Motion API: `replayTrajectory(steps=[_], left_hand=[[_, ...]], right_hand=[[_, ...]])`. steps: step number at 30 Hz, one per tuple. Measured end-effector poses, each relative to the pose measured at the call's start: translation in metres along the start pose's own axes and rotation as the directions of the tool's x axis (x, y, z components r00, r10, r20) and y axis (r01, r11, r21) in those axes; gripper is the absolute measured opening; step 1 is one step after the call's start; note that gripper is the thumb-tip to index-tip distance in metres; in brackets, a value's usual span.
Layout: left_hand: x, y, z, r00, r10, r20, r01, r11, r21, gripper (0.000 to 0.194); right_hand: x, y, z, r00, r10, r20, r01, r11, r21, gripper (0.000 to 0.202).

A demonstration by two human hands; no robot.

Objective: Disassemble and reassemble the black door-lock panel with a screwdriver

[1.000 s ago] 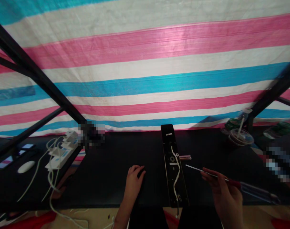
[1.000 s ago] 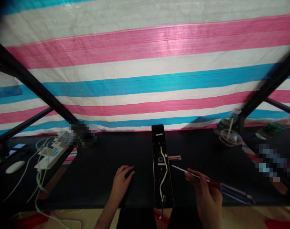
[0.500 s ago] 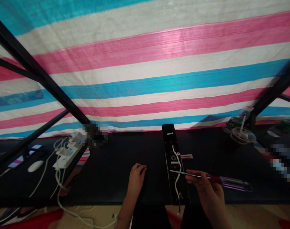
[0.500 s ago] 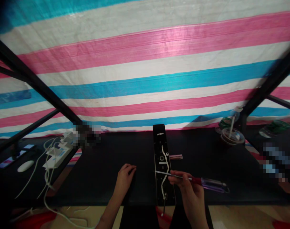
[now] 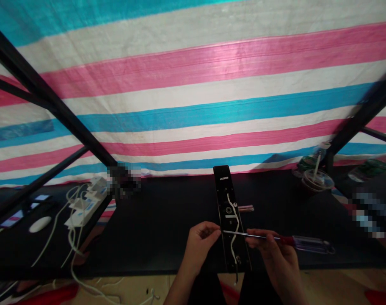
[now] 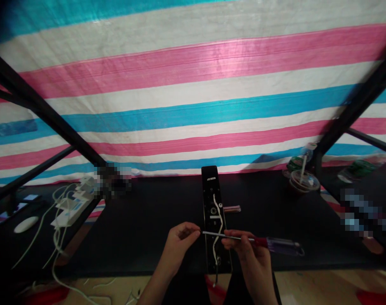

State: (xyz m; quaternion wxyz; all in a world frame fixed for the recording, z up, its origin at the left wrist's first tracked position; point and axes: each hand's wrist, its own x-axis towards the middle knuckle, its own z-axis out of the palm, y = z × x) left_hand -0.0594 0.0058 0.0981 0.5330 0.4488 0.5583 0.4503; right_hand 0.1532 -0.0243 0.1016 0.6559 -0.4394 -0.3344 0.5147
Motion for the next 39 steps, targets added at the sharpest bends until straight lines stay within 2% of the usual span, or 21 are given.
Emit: replayTrajectory(steps=[3, 10, 15, 20, 22, 24, 27, 29, 30, 32, 34, 36, 37, 39], left_hand=[[-0.003, 0.002, 0.001, 0.999, -0.032, 0.0, 0.032, 0.999, -0.034, 0.021], [-0.007, 0.003, 0.001, 0.998, -0.052, 0.02, 0.053, 0.998, -0.018, 0.019], [-0.011, 0.005, -0.001, 0.991, -0.089, 0.097, 0.088, 0.996, 0.019, 0.018], [-0.02, 0.008, -0.001, 0.985, -0.119, 0.124, 0.123, 0.992, -0.023, 0.018], [-0.023, 0.008, 0.002, 0.986, -0.139, 0.087, 0.149, 0.981, -0.124, 0.02], [-0.025, 0.008, 0.008, 0.983, -0.181, 0.033, 0.182, 0.931, -0.315, 0.025], [-0.023, 0.007, 0.022, 0.965, -0.263, -0.014, 0.194, 0.743, -0.64, 0.032], [-0.016, 0.005, 0.033, 0.958, -0.288, -0.008, 0.184, 0.631, -0.754, 0.033], [-0.012, 0.003, 0.038, 0.958, -0.288, 0.003, 0.185, 0.607, -0.773, 0.034], [-0.003, -0.002, 0.045, 0.966, -0.257, -0.011, 0.167, 0.657, -0.735, 0.04], [0.006, -0.012, 0.048, 0.979, -0.177, -0.105, 0.084, 0.811, -0.579, 0.045], [0.012, -0.027, 0.049, 0.971, -0.017, -0.238, -0.053, 0.957, -0.284, 0.046], [0.015, -0.036, 0.049, 0.956, 0.079, -0.282, -0.116, 0.986, -0.118, 0.045], [0.017, -0.054, 0.05, 0.938, 0.201, -0.282, -0.173, 0.978, 0.12, 0.049]], right_hand=[[0.0, -0.001, -0.001, 1.0, -0.025, -0.003, 0.025, 1.0, -0.003, 0.029], [0.002, -0.008, -0.002, 1.0, 0.001, 0.007, -0.001, 0.999, -0.036, 0.031], [0.007, -0.019, -0.009, 0.993, 0.04, 0.11, -0.024, 0.989, -0.147, 0.034], [0.006, -0.034, -0.019, 0.975, -0.006, 0.222, 0.07, 0.957, -0.281, 0.032], [0.005, -0.036, -0.018, 0.967, -0.022, 0.255, 0.092, 0.959, -0.267, 0.029], [0.002, -0.032, -0.015, 0.964, -0.056, 0.259, 0.112, 0.972, -0.208, 0.026], [-0.002, -0.013, -0.003, 0.973, -0.139, 0.183, 0.158, 0.983, -0.091, 0.022], [-0.003, 0.0, 0.008, 0.97, -0.208, 0.122, 0.218, 0.973, -0.076, 0.02], [-0.002, 0.005, 0.014, 0.963, -0.247, 0.106, 0.257, 0.961, -0.097, 0.019], [0.007, 0.008, 0.026, 0.936, -0.336, 0.106, 0.35, 0.921, -0.171, 0.017], [0.025, 0.005, 0.039, 0.896, -0.423, 0.135, 0.444, 0.862, -0.245, 0.018], [0.05, 0.0, 0.049, 0.86, -0.473, 0.19, 0.51, 0.807, -0.299, 0.024], [0.062, -0.002, 0.053, 0.851, -0.476, 0.221, 0.525, 0.787, -0.325, 0.027], [0.085, -0.001, 0.059, 0.852, -0.448, 0.272, 0.522, 0.771, -0.364, 0.032]])
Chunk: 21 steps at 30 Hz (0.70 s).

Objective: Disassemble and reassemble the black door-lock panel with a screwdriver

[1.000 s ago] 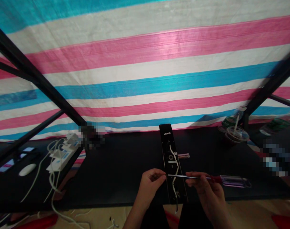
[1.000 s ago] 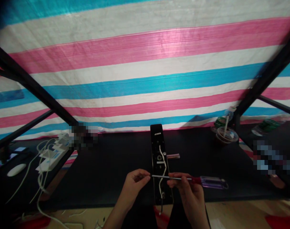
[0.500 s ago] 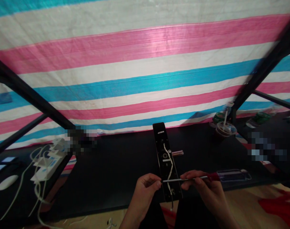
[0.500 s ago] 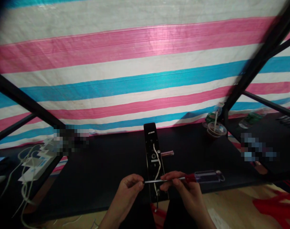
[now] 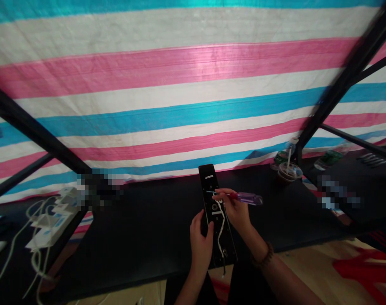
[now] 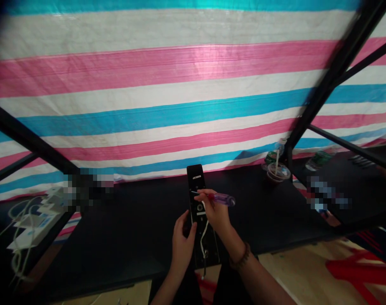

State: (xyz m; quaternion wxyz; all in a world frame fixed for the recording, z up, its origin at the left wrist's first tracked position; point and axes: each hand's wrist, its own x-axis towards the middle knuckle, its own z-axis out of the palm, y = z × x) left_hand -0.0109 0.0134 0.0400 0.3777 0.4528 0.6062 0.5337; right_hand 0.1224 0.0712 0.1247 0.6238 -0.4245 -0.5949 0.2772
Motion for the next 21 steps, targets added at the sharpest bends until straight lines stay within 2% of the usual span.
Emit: replayTrajectory(steps=[3, 6, 16, 21], left_hand=[[-0.007, -0.022, 0.005, 0.996, -0.005, 0.085, 0.0, 0.998, 0.06, 0.054], [-0.014, -0.032, 0.007, 0.987, -0.032, 0.16, 0.025, 0.999, 0.046, 0.055], [-0.016, -0.036, 0.007, 0.982, -0.007, 0.189, -0.003, 0.999, 0.051, 0.059], [-0.017, -0.04, 0.007, 0.982, 0.001, 0.187, -0.008, 0.999, 0.039, 0.059]], right_hand=[[0.015, 0.015, 0.005, 0.997, 0.032, 0.067, -0.03, 0.999, -0.044, 0.032], [0.018, 0.025, 0.009, 0.994, 0.053, 0.101, -0.048, 0.998, -0.051, 0.03], [0.021, 0.03, 0.012, 0.984, 0.027, 0.178, -0.011, 0.996, -0.087, 0.03], [0.033, 0.03, 0.014, 0.975, -0.019, 0.222, 0.061, 0.981, -0.185, 0.024]])
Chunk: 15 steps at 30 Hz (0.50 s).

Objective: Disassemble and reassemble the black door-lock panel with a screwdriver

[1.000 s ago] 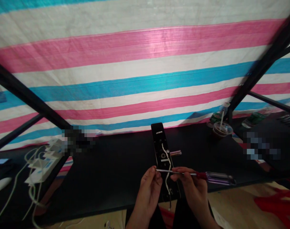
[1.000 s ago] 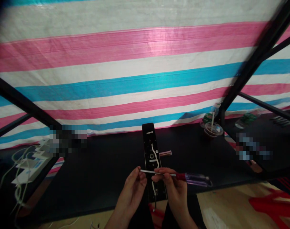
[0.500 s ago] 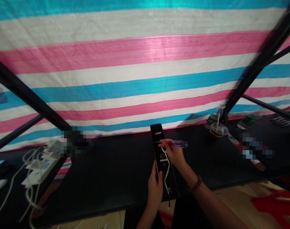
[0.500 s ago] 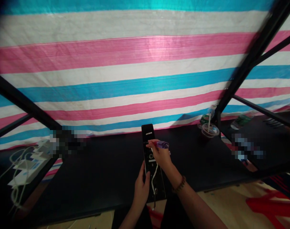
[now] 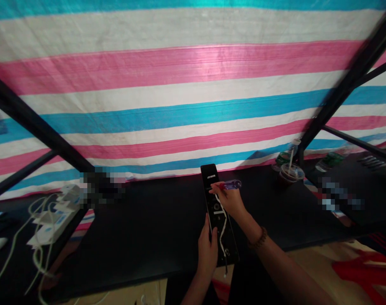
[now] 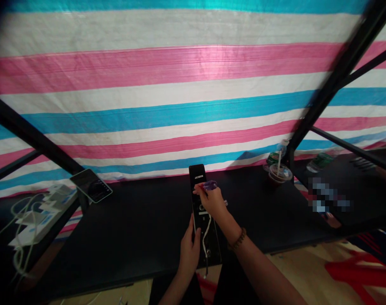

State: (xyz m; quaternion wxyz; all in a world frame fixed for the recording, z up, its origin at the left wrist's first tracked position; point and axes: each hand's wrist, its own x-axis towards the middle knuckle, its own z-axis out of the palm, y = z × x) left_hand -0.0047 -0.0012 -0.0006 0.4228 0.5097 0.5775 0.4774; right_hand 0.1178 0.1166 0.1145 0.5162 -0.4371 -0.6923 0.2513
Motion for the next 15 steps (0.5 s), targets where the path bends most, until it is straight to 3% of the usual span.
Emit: replayTrajectory(steps=[4, 7, 11, 15], left_hand=[[0.0, -0.001, 0.0, 1.0, 0.013, 0.0, -0.013, 1.0, -0.007, 0.058], [0.001, -0.001, -0.001, 1.0, 0.016, -0.002, -0.016, 1.0, -0.008, 0.057], [0.001, 0.0, -0.001, 0.999, 0.027, 0.018, -0.027, 1.0, -0.004, 0.058], [0.001, 0.001, -0.001, 0.999, 0.031, 0.009, -0.031, 0.999, -0.009, 0.057]], right_hand=[[0.018, -0.006, 0.003, 0.996, 0.034, 0.085, -0.033, 0.999, -0.01, 0.021], [0.029, -0.008, 0.007, 0.99, 0.079, 0.113, -0.092, 0.989, 0.114, 0.025], [0.032, -0.007, 0.009, 0.985, 0.009, 0.175, -0.046, 0.976, 0.212, 0.025], [0.03, -0.004, 0.013, 0.994, 0.036, 0.106, -0.053, 0.984, 0.168, 0.019]])
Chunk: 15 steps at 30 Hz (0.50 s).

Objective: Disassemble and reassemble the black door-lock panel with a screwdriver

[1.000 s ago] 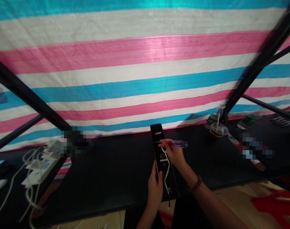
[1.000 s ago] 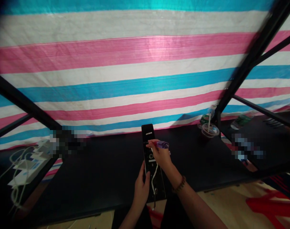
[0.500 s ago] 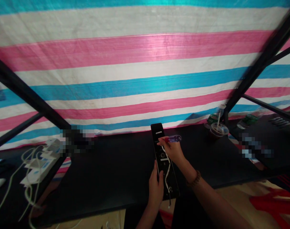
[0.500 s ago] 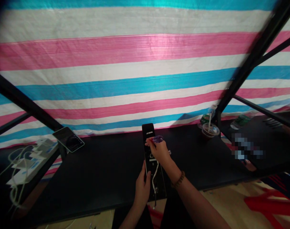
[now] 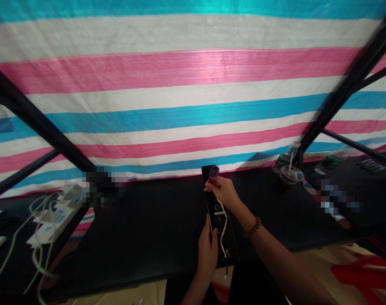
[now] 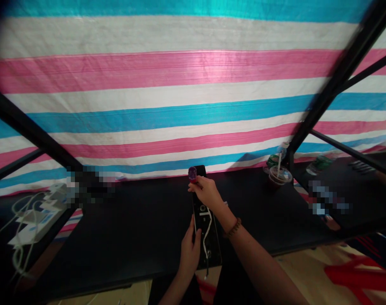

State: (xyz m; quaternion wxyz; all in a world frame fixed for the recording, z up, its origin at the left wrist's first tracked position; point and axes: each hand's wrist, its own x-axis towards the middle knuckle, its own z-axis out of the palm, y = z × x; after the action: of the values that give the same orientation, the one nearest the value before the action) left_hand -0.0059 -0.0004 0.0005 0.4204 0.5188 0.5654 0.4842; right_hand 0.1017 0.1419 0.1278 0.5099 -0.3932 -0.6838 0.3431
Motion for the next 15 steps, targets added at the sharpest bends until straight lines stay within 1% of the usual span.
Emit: replayTrajectory(steps=[2, 4, 7, 9, 12, 14, 15], left_hand=[[-0.0001, 0.0007, -0.0003, 1.0, 0.0, -0.002, -0.001, 1.0, -0.012, 0.057], [-0.0002, 0.0012, -0.0006, 1.0, 0.001, -0.003, -0.001, 1.0, -0.016, 0.057], [-0.0002, 0.0015, -0.0005, 1.0, -0.009, -0.006, 0.009, 1.0, -0.005, 0.057], [-0.0001, 0.0015, -0.0001, 1.0, -0.015, -0.012, 0.015, 1.0, -0.002, 0.057], [-0.0001, 0.0006, 0.0001, 1.0, -0.015, -0.015, 0.015, 1.0, -0.002, 0.057], [-0.0001, -0.0004, -0.0002, 1.0, -0.015, -0.013, 0.015, 1.0, 0.002, 0.057], [-0.0001, -0.0009, -0.0005, 1.0, -0.016, -0.013, 0.016, 1.0, 0.005, 0.057]], right_hand=[[-0.0006, 0.0011, 0.0033, 0.998, 0.049, -0.045, -0.047, 0.998, 0.033, 0.02], [-0.0011, 0.001, 0.0054, 0.996, 0.075, -0.036, -0.072, 0.994, 0.082, 0.024], [-0.0021, -0.0006, 0.0057, 0.999, 0.045, 0.031, -0.048, 0.992, 0.116, 0.026], [-0.0026, -0.0012, 0.0053, 0.999, 0.023, 0.039, -0.026, 0.996, 0.09, 0.025], [-0.0029, 0.0002, 0.0063, 0.998, 0.051, -0.043, -0.049, 0.997, 0.065, 0.022], [-0.003, 0.0019, 0.0075, 0.992, 0.09, -0.089, -0.082, 0.992, 0.091, 0.024], [-0.0032, 0.0027, 0.0079, 0.991, 0.099, -0.089, -0.089, 0.989, 0.116, 0.025]])
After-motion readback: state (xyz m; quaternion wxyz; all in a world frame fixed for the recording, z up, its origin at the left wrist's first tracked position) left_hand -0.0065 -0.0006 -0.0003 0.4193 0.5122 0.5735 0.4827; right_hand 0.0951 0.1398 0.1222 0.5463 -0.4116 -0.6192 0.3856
